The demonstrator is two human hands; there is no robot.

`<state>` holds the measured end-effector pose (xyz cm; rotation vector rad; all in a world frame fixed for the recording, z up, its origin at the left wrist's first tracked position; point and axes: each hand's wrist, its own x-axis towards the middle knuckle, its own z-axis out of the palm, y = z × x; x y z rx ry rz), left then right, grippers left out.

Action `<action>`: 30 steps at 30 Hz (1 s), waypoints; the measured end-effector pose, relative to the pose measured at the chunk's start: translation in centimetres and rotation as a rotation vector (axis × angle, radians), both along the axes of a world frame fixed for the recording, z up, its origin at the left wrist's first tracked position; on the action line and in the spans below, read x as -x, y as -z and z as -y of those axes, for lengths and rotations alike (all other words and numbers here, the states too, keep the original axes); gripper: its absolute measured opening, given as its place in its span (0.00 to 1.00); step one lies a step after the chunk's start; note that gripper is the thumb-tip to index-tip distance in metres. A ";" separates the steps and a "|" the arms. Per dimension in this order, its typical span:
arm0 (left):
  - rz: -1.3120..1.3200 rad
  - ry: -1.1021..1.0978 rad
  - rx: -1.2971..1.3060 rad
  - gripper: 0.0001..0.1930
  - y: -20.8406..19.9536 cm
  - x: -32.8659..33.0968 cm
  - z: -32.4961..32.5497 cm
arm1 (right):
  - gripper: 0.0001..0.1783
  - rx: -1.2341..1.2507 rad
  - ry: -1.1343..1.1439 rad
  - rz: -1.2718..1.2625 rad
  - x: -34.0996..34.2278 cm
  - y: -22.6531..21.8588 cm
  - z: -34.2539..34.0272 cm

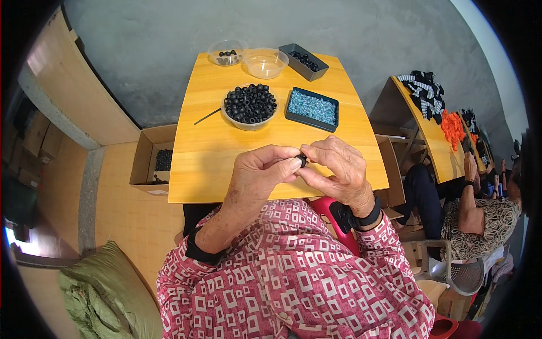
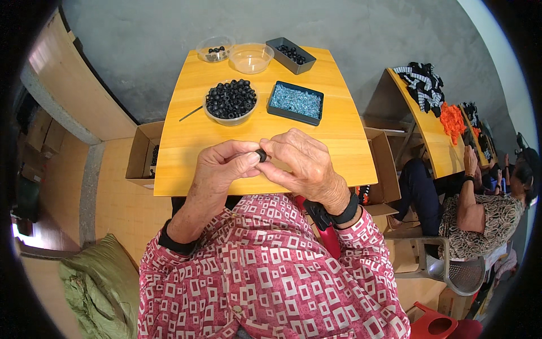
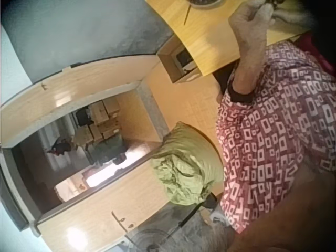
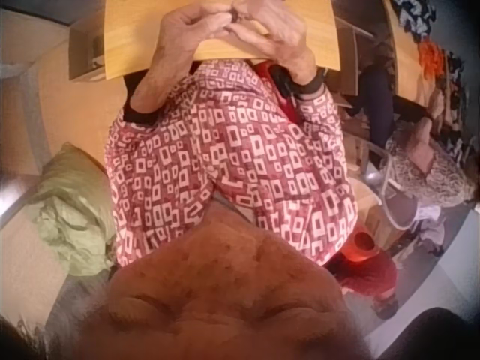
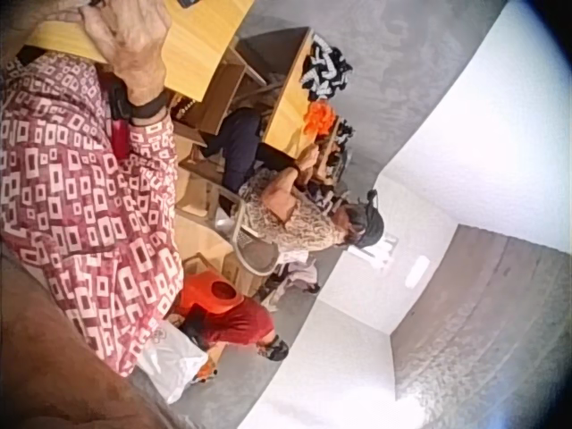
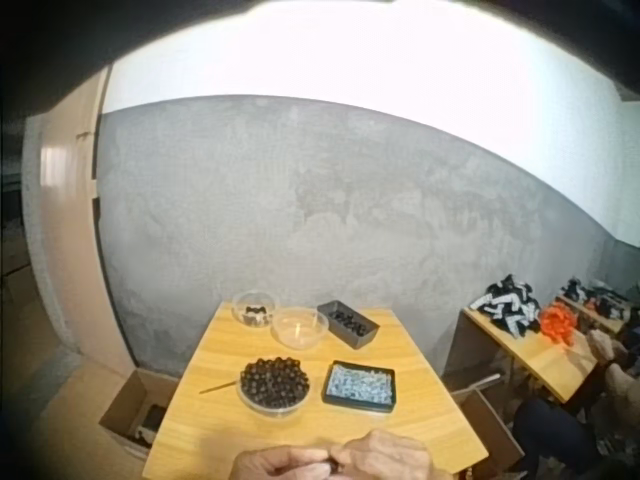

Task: The person assembles cord locks by taking plastic components from a bowl and inserting small metal springs from a tray into them by hand.

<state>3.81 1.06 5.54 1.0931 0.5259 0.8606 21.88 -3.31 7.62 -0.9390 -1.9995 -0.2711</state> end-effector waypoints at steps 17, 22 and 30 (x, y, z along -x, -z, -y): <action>0.023 -0.051 -0.018 0.08 0.0 -0.4 -0.3 | 0.24 -0.040 0.062 0.062 0.6 0.0 -0.3; -0.035 -0.070 -0.080 0.07 0.1 -0.3 -0.4 | 0.23 -0.037 0.133 0.171 0.7 -0.1 -0.2; -0.039 -0.059 -0.106 0.12 -0.3 -0.2 -0.3 | 0.19 -0.112 0.091 0.215 0.0 -0.3 -0.5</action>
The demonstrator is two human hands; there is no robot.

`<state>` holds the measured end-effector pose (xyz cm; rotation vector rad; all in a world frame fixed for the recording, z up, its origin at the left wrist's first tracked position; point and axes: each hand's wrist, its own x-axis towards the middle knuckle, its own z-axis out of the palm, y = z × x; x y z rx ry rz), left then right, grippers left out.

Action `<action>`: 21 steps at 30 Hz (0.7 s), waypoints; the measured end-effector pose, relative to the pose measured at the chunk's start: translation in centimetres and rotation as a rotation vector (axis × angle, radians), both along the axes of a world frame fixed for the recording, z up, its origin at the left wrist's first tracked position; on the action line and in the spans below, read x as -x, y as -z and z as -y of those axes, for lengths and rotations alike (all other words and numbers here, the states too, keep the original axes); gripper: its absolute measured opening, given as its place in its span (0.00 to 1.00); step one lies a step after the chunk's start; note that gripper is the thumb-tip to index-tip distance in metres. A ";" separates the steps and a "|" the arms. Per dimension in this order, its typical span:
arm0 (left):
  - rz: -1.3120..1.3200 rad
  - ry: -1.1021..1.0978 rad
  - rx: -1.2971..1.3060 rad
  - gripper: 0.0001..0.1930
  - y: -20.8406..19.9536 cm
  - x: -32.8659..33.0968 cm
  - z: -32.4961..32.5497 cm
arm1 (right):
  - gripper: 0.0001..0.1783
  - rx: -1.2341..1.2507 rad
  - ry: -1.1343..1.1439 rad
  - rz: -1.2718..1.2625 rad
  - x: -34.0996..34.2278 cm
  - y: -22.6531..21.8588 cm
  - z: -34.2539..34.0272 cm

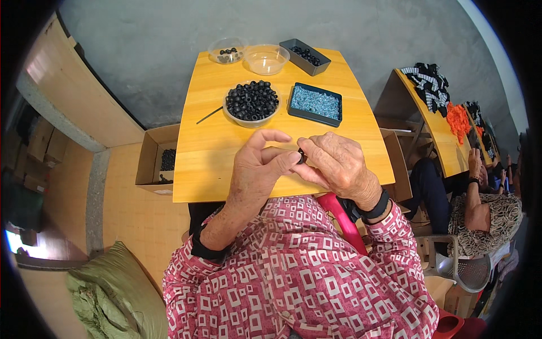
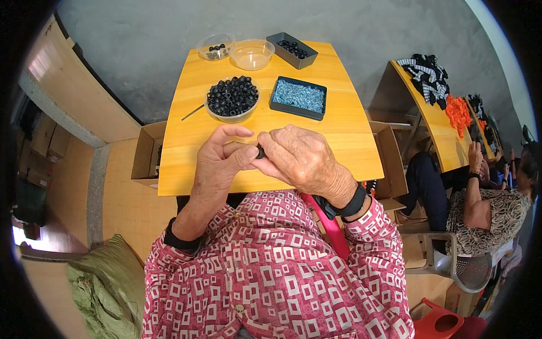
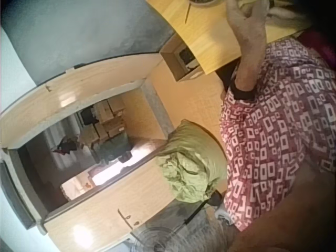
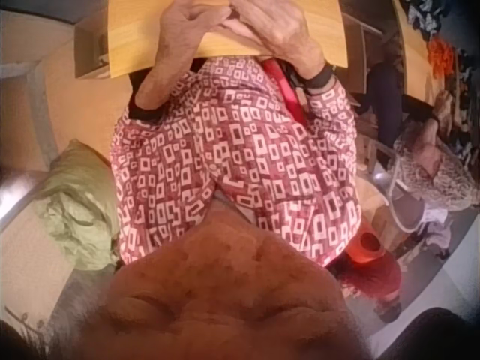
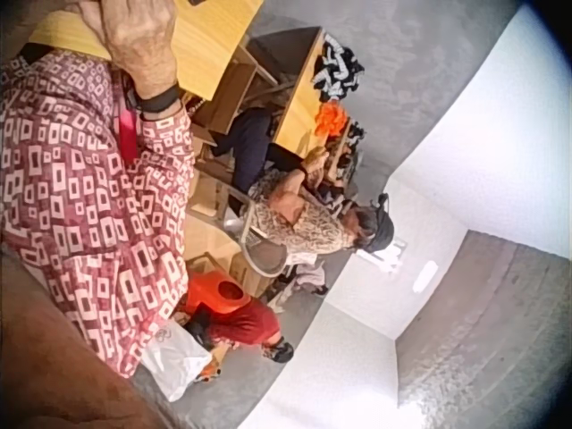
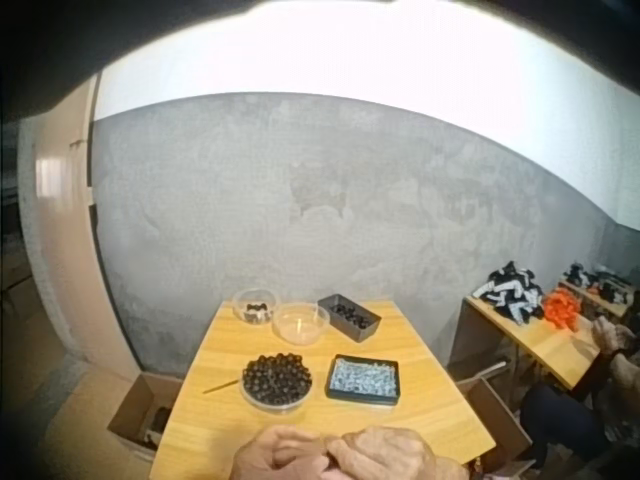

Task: The person assembles cord locks by taking plastic components from a bowl and inserting small metal springs from a tray into them by hand.

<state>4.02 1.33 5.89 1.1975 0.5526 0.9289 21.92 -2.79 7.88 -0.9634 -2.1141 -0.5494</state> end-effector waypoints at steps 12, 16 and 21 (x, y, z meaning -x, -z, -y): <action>0.004 -0.011 0.001 0.15 0.3 0.0 0.2 | 0.17 0.009 -0.018 0.032 0.2 0.7 0.2; -0.050 -0.025 -0.003 0.14 0.5 0.0 -0.1 | 0.17 0.021 0.012 0.080 0.3 0.6 0.2; -0.036 -0.016 0.031 0.11 0.3 0.1 -0.5 | 0.16 0.015 0.009 0.092 0.3 0.3 -0.4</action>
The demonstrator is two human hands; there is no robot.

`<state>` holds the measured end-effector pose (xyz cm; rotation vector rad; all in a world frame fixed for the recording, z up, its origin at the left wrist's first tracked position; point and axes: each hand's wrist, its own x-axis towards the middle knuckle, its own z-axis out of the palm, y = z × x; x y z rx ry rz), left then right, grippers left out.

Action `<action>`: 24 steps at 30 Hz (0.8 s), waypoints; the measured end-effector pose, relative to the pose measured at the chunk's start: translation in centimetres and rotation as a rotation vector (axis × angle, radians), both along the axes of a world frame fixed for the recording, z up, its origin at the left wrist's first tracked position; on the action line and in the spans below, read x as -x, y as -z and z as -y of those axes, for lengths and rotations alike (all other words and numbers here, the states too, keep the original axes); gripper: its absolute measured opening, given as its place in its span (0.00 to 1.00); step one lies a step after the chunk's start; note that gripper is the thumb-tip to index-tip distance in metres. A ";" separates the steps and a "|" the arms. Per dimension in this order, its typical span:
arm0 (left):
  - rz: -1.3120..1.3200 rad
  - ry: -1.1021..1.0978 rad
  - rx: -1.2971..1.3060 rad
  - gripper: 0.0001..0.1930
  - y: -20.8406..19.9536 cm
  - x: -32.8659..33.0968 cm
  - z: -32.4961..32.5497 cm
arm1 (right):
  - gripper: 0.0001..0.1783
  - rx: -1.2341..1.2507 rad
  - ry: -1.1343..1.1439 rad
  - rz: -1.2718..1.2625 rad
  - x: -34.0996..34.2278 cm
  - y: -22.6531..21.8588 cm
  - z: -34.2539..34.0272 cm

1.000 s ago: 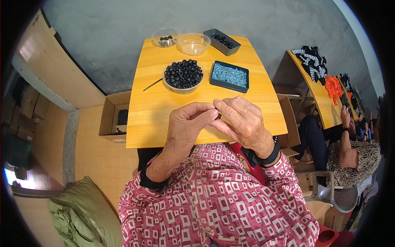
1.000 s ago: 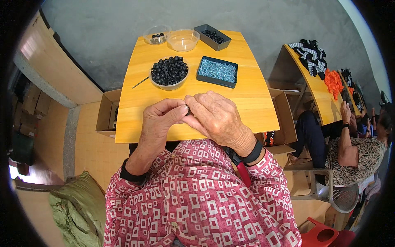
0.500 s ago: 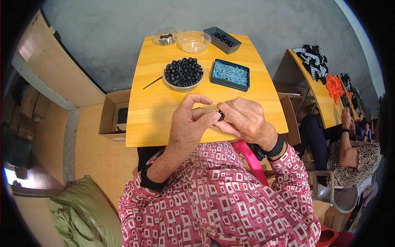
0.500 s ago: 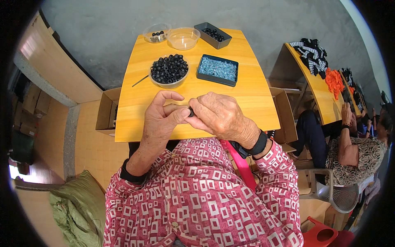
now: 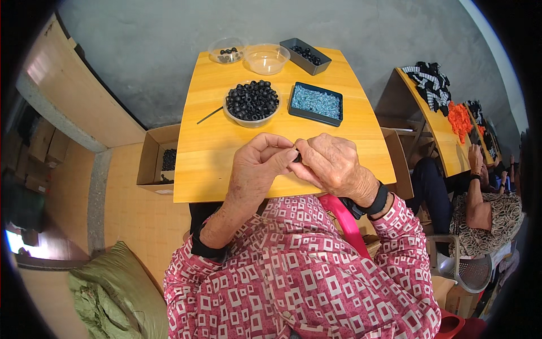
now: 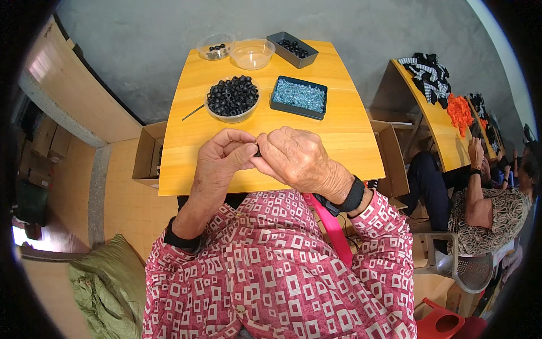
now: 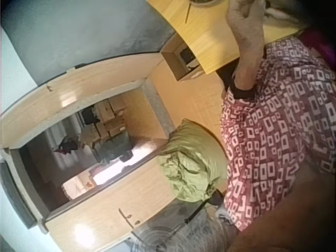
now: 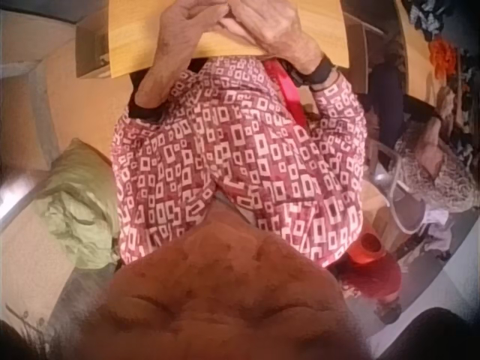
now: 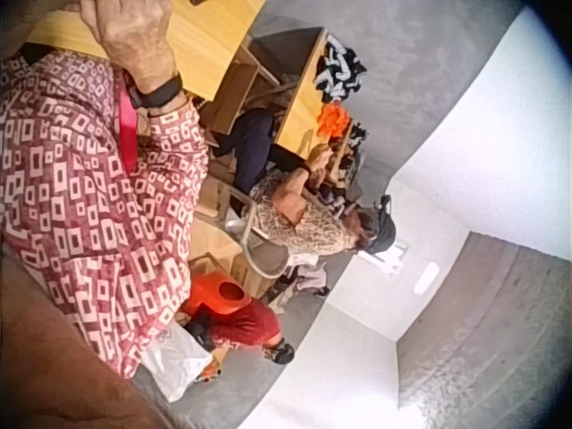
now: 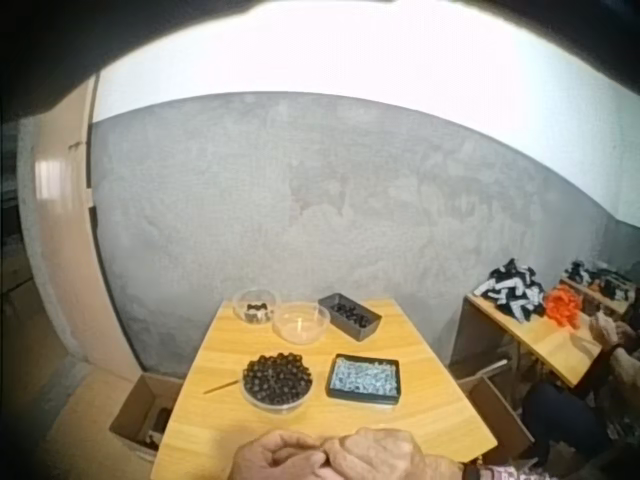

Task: The person assembles cord locks by taking plastic components from a bowl and inserting small metal springs from a tray into them by hand.

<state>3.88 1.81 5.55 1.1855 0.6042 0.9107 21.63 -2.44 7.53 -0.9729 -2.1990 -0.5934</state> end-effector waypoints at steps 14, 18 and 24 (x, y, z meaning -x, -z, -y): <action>-0.228 -0.101 -0.221 0.10 0.3 0.3 -0.4 | 0.14 0.025 -0.076 0.069 -0.4 -1.0 -0.9; -0.054 0.002 0.088 0.11 0.1 0.0 -0.3 | 0.13 0.026 -0.070 0.056 0.2 -0.2 -1.1; 0.004 -0.029 0.300 0.13 3.5 -0.6 -1.3 | 0.11 0.223 -0.034 -0.069 0.1 4.0 -2.0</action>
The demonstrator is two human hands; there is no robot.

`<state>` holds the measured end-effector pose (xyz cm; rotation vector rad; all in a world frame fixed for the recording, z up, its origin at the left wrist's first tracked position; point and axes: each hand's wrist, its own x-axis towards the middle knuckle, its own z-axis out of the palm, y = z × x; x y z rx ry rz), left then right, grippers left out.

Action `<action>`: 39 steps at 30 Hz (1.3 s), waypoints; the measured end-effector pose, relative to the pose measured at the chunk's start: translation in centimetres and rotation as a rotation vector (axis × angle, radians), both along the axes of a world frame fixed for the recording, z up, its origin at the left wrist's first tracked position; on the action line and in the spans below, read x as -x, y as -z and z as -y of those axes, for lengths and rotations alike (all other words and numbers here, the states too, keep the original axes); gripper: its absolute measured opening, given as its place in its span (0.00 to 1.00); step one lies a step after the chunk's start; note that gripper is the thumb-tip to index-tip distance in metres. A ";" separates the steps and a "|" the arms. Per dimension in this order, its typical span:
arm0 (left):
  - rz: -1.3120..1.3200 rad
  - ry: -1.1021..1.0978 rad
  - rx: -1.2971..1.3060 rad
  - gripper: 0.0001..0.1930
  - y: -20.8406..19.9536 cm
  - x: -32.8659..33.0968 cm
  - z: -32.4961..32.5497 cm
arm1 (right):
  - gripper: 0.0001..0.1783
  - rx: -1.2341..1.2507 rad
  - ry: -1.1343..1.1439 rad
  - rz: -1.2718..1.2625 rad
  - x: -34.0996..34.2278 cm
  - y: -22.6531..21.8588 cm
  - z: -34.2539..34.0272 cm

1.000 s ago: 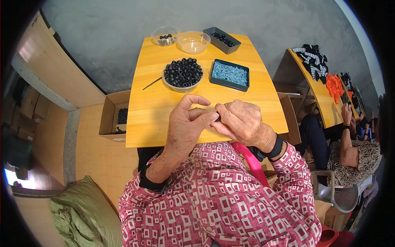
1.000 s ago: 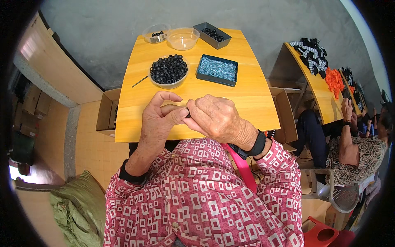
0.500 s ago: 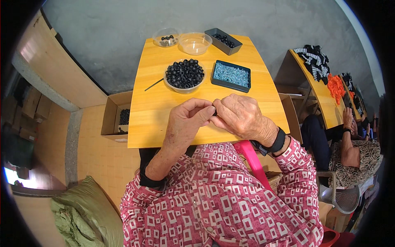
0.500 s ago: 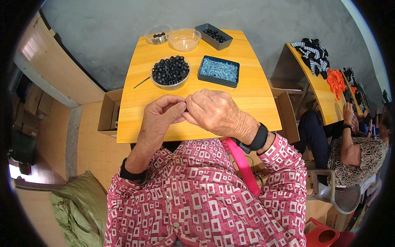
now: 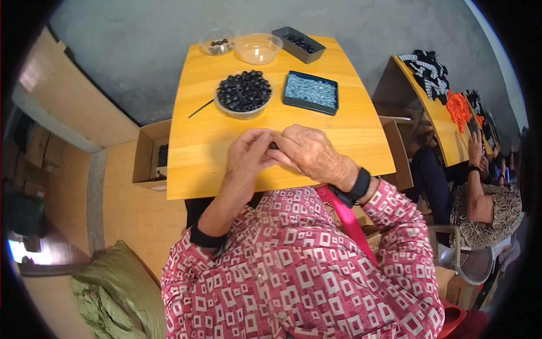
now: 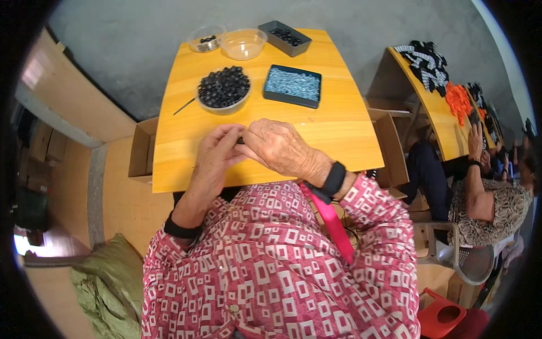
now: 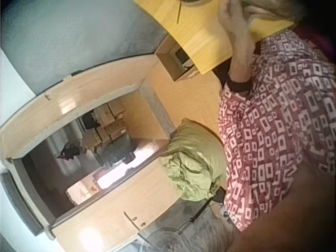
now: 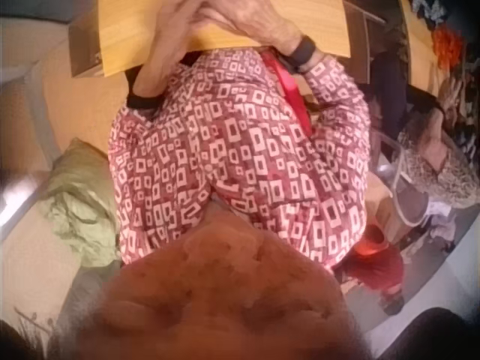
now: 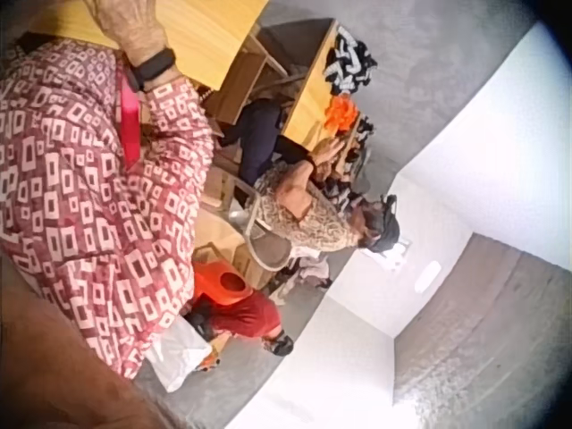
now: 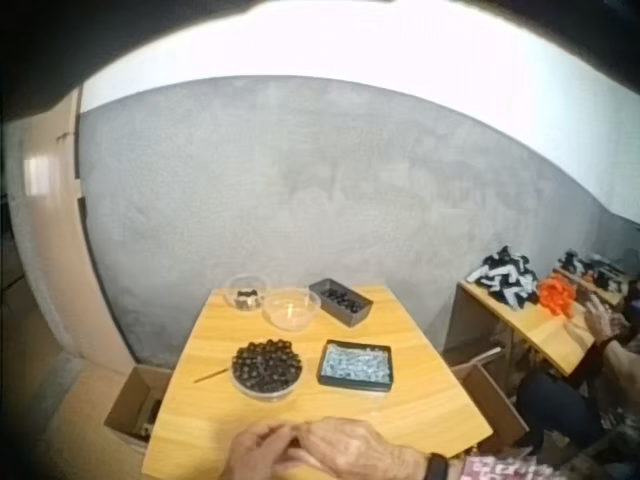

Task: The person assembles cord locks by taking plastic components from a bowl and inserting small metal springs from a tray into them by hand.

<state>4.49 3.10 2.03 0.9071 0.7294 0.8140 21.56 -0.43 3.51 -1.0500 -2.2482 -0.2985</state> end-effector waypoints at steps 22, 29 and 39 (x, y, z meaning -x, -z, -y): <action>-0.077 0.122 0.077 0.14 1.9 -0.6 -0.1 | 0.10 0.073 0.113 -0.280 -2.0 3.2 2.6; -0.070 0.123 0.128 0.11 1.5 0.2 0.1 | 0.06 0.057 0.266 -0.158 -7.7 2.8 4.6; -0.086 0.112 0.123 0.12 1.9 1.5 0.0 | 0.06 0.082 0.801 -0.365 -19.3 1.1 9.7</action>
